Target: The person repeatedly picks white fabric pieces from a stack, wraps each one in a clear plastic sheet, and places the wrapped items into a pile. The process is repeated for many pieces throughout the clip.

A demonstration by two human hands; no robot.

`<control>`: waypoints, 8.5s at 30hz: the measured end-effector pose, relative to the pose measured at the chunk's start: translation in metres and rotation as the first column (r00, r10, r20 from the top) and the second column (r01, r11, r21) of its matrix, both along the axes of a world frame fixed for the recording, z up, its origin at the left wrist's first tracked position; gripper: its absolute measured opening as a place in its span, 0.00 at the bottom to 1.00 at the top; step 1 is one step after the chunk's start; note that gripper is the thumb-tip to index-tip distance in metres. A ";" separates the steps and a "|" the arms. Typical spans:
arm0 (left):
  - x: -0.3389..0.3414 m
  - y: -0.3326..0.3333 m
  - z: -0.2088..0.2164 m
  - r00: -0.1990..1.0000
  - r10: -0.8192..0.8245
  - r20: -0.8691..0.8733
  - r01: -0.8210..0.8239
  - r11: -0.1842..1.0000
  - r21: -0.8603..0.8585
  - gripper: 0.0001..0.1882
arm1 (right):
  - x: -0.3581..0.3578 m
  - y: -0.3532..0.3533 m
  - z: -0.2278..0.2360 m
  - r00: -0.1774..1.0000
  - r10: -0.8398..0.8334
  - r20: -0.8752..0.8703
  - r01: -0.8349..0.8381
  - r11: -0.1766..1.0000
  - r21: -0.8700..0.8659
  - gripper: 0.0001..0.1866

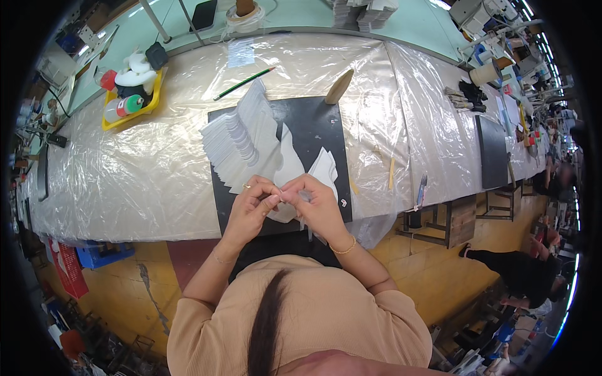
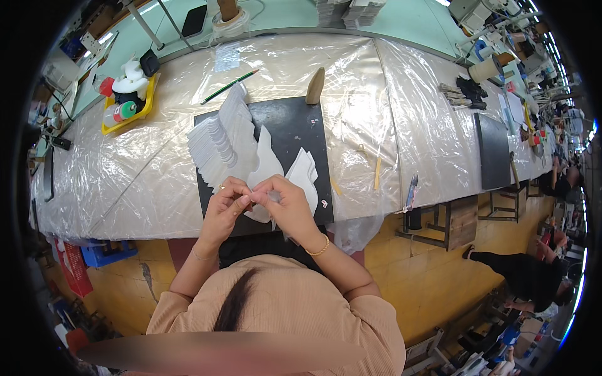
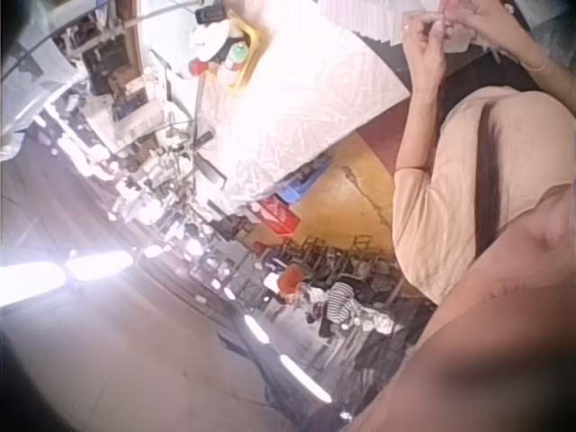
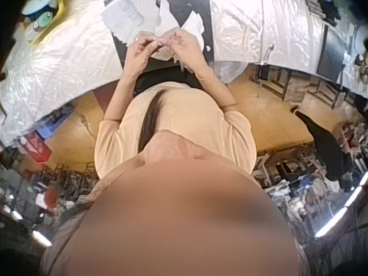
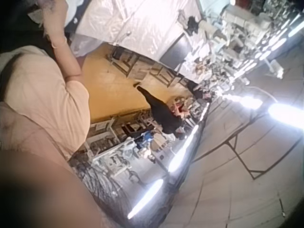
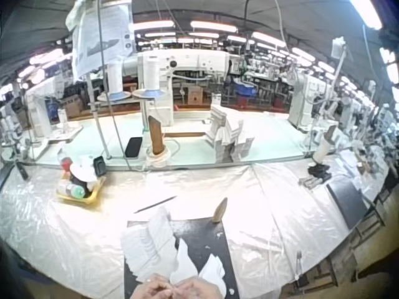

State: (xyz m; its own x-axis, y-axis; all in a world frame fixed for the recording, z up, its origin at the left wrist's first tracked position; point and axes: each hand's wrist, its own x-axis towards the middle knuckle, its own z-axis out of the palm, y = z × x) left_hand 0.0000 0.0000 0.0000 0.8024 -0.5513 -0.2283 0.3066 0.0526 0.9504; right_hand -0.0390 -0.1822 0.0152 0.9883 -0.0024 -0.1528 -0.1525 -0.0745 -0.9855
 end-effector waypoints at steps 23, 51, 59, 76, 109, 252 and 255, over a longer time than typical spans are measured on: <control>-0.006 0.017 0.047 0.953 -0.151 -0.263 0.175 0.982 0.070 0.17 | 0.009 -0.073 0.024 0.961 -0.251 -0.112 0.275 0.871 0.406 0.13; 0.015 0.039 -0.027 0.847 -0.052 0.530 -0.423 0.539 0.729 0.15 | 0.017 -0.143 0.036 0.738 -0.626 0.254 0.639 0.768 0.038 0.14; 0.017 0.043 0.008 0.953 0.238 0.186 -0.303 0.738 0.603 0.08 | 0.020 -0.059 0.027 0.981 -0.195 -0.021 0.189 0.969 -0.156 0.06; 0.006 0.002 0.008 0.977 0.107 -0.186 -0.121 0.990 -0.067 0.08 | 0.007 0.002 0.026 0.995 0.024 0.101 0.001 0.972 -0.236 0.23; -0.008 0.011 0.045 0.889 -0.257 -0.379 0.291 0.956 0.034 0.20 | 0.019 -0.116 0.031 0.819 -0.574 -0.006 0.522 0.740 0.424 0.11; 0.004 0.003 0.010 0.965 0.204 -0.165 -0.215 0.976 -0.047 0.27 | 0.012 0.010 0.001 0.970 -0.063 0.233 0.096 0.987 -0.132 0.11; 0.007 0.010 0.022 0.976 0.107 -0.189 -0.108 0.994 0.002 0.22 | 0.018 -0.013 0.000 0.964 -0.231 -0.131 0.265 0.794 0.548 0.13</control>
